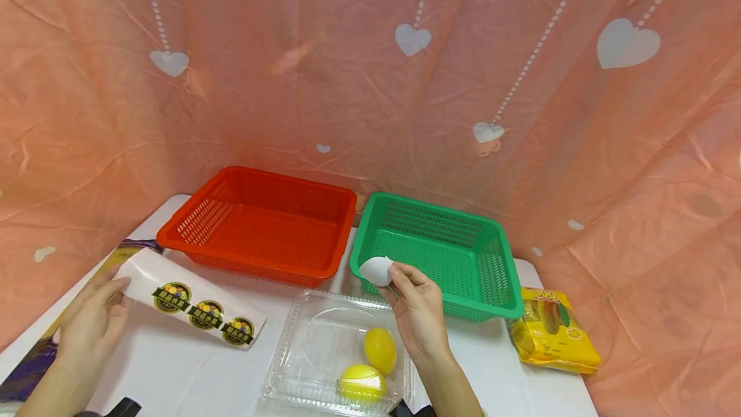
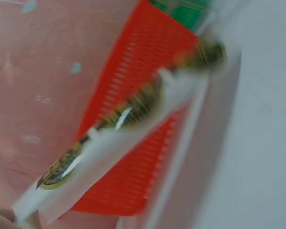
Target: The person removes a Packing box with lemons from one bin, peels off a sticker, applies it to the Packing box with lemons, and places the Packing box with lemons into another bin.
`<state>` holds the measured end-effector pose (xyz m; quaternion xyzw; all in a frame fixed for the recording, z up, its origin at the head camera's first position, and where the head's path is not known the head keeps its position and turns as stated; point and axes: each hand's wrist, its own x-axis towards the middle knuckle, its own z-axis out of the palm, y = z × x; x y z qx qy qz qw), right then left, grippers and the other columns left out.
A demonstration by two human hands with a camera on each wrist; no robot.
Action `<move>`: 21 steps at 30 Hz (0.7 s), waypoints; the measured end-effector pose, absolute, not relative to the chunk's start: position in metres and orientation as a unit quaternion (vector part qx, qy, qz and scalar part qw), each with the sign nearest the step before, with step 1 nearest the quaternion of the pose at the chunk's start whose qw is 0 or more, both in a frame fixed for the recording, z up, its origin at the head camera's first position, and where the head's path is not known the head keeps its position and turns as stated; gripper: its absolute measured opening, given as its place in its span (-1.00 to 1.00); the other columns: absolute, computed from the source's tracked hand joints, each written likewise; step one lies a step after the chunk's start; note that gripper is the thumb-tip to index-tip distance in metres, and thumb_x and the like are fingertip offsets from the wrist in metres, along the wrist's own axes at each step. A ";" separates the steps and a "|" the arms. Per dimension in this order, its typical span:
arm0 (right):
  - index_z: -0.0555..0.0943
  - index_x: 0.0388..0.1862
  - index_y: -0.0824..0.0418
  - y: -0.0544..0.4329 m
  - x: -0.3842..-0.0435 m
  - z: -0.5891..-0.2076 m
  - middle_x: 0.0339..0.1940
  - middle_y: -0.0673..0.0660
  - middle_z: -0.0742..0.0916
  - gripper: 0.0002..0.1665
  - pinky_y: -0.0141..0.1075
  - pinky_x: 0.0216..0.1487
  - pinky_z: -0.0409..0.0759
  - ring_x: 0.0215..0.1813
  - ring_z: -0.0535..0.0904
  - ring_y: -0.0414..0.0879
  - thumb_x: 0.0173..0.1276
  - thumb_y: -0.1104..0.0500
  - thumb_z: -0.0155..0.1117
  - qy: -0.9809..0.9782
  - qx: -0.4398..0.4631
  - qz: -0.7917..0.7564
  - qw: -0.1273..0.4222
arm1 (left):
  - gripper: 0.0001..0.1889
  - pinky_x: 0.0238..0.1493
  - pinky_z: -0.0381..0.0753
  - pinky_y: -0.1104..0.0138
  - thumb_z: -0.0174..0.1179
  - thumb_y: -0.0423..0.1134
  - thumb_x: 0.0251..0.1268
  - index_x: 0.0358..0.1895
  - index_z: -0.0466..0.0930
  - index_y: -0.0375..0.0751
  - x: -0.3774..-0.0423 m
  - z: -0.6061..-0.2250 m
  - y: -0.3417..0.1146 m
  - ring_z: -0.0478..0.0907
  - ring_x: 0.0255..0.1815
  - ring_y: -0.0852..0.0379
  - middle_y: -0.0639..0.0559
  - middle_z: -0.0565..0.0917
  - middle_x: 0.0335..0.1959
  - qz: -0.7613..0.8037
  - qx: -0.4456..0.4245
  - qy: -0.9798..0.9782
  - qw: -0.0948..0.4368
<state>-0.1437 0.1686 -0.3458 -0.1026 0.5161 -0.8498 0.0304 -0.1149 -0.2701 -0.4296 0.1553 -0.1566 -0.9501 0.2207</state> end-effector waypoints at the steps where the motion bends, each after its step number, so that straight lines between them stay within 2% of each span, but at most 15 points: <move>1: 0.74 -0.25 0.14 0.169 -0.144 -0.346 -0.09 0.07 0.72 -0.65 -0.29 0.14 0.62 -0.05 0.66 -0.14 0.54 0.38 0.03 0.516 -0.103 -0.850 0.032 | -0.68 -0.02 0.64 0.43 -0.05 -0.81 0.24 -0.25 0.65 -0.45 -0.115 -0.432 -0.270 0.60 -0.16 0.15 -0.04 0.49 -0.03 -0.941 0.193 -0.161 0.228; 4: 0.75 -0.25 0.14 0.170 -0.144 -0.348 -0.10 0.06 0.73 -0.64 -0.28 0.14 0.62 -0.05 0.66 -0.14 0.54 0.39 0.02 0.517 -0.105 -0.849 0.031 | -0.63 -0.06 0.65 0.45 -0.01 -0.82 0.19 -0.28 0.72 -0.41 -0.117 -0.436 -0.266 0.60 -0.17 0.21 -0.01 0.50 -0.01 -0.911 0.271 -0.186 0.251; 7: 0.75 -0.25 0.14 0.171 -0.144 -0.349 -0.10 0.06 0.73 -0.64 -0.27 0.13 0.62 -0.05 0.66 -0.14 0.54 0.39 0.02 0.517 -0.101 -0.849 0.029 | -0.62 -0.10 0.67 0.44 -0.01 -0.82 0.19 -0.28 0.74 -0.39 -0.118 -0.439 -0.260 0.63 -0.16 0.24 -0.02 0.53 -0.03 -0.897 0.285 -0.220 0.259; 10: 0.74 -0.26 0.14 0.173 -0.142 -0.349 -0.08 0.08 0.71 -0.66 -0.28 0.14 0.62 -0.04 0.66 -0.13 0.54 0.39 0.03 0.521 -0.093 -0.848 0.028 | -0.62 -0.05 0.64 0.45 0.02 -0.79 0.21 -0.27 0.76 -0.33 -0.119 -0.443 -0.258 0.62 -0.12 0.28 0.00 0.56 -0.04 -0.888 0.290 -0.259 0.244; 14: 0.72 -0.25 0.16 0.175 -0.139 -0.352 -0.06 0.10 0.69 -0.69 -0.27 0.15 0.61 -0.02 0.65 -0.12 0.54 0.38 0.04 0.531 -0.084 -0.843 0.027 | -0.60 0.15 0.47 0.47 0.05 -0.69 0.29 -0.21 0.78 -0.15 -0.120 -0.449 -0.259 0.45 0.21 0.24 0.10 0.44 0.13 -0.869 0.315 -0.324 0.202; 16: 0.72 -0.24 0.16 0.177 -0.139 -0.353 -0.06 0.10 0.69 -0.69 -0.27 0.15 0.61 -0.02 0.65 -0.12 0.54 0.37 0.04 0.533 -0.081 -0.842 0.025 | -0.58 0.18 0.42 0.48 0.07 -0.66 0.32 -0.18 0.78 -0.03 -0.120 -0.451 -0.259 0.32 0.30 0.21 0.16 0.35 0.18 -0.855 0.327 -0.357 0.186; 18: 0.72 -0.24 0.15 0.178 -0.139 -0.355 -0.06 0.09 0.69 -0.69 -0.28 0.14 0.61 -0.02 0.65 -0.12 0.54 0.37 0.04 0.533 -0.080 -0.842 0.026 | -0.55 0.14 0.47 0.50 0.08 -0.66 0.31 -0.20 0.77 0.05 -0.118 -0.452 -0.259 0.37 0.23 0.22 0.18 0.34 0.17 -0.845 0.339 -0.373 0.180; 21: 0.74 -0.24 0.14 0.179 -0.139 -0.357 -0.08 0.08 0.71 -0.67 -0.29 0.12 0.62 -0.03 0.66 -0.13 0.54 0.37 0.04 0.528 -0.078 -0.845 0.026 | -0.51 -0.08 0.60 0.55 0.09 -0.69 0.26 -0.24 0.78 0.06 -0.116 -0.455 -0.259 0.46 -0.05 0.32 0.17 0.34 0.09 -0.835 0.348 -0.383 0.188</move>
